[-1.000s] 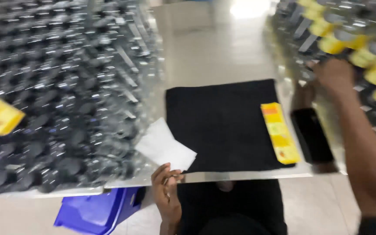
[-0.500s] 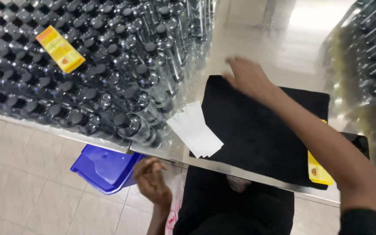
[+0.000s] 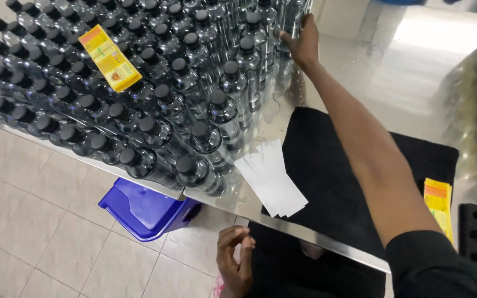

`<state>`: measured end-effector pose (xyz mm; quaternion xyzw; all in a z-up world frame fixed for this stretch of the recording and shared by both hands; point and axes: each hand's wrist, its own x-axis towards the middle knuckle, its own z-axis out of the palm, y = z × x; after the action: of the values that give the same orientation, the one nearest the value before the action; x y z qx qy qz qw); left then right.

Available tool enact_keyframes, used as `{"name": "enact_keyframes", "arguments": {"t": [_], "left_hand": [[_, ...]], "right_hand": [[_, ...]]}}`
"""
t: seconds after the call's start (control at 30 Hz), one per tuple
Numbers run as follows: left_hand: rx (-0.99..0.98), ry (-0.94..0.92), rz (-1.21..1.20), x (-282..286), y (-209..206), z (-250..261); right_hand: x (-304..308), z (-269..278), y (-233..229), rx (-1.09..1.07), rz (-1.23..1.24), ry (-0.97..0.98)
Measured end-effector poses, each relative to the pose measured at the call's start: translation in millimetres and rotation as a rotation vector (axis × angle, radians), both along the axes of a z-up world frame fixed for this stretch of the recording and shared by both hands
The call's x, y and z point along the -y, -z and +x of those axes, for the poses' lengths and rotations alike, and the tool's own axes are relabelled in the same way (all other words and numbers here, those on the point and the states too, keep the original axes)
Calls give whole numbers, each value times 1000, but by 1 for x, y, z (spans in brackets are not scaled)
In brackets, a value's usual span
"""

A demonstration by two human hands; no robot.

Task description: Manually applying adhesive labels to plastic bottles at a production workstation.

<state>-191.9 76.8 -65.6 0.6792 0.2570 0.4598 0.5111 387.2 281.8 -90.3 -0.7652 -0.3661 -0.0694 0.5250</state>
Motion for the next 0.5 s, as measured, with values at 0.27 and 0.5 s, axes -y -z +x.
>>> {"name": "enact_keyframes", "arguments": {"t": [0.27, 0.5], "left_hand": [[92, 147, 40, 4, 0, 19], [156, 180, -120, 21, 17, 33]], "right_hand": [[146, -75, -95, 88, 16, -135], [325, -180, -149, -262, -353, 45]]}}
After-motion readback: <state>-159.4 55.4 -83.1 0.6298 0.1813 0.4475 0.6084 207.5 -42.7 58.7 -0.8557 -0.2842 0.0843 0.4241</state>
